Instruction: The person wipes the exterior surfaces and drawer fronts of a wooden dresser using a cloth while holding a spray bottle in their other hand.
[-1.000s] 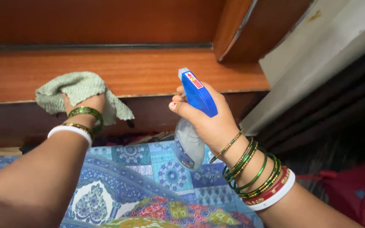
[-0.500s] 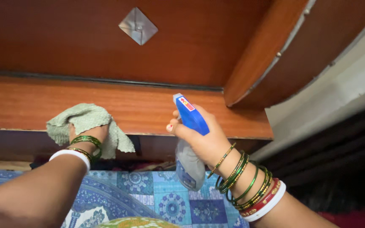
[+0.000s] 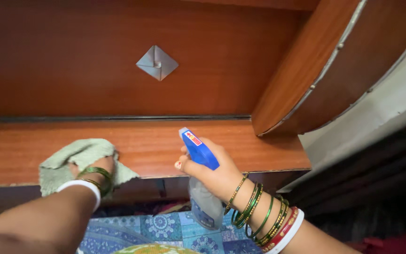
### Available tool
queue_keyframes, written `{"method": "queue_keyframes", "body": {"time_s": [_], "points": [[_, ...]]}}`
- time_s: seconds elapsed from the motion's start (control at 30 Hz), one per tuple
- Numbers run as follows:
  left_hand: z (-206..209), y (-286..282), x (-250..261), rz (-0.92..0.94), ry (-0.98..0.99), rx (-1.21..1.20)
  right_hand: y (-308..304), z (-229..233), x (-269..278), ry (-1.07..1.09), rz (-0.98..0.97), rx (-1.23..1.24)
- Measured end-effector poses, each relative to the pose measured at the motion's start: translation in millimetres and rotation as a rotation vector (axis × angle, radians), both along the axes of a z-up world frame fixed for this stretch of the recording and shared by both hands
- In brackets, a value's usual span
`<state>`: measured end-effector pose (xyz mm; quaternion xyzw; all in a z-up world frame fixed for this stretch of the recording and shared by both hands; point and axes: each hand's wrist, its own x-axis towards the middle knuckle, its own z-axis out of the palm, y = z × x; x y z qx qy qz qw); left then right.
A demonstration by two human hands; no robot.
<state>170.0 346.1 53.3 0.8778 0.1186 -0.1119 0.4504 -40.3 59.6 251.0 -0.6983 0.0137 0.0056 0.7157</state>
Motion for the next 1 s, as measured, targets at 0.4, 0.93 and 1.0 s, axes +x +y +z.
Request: {"method": "queue_keyframes", "body": {"time_s": [0.4, 0.93, 1.0], "points": [[27, -170, -77, -0.724, -0.324, 0.769, -48, -6, -11, 0.007, -0.026, -0.111], [21, -38, -3, -0.179, 0.194, 0.705, -97, 11, -10, -0.146, -0.265, -0.061], [17, -41, 6, -0.124, 0.223, 0.665, -96, 29, -6, -0.130, -0.326, -0.090]]}}
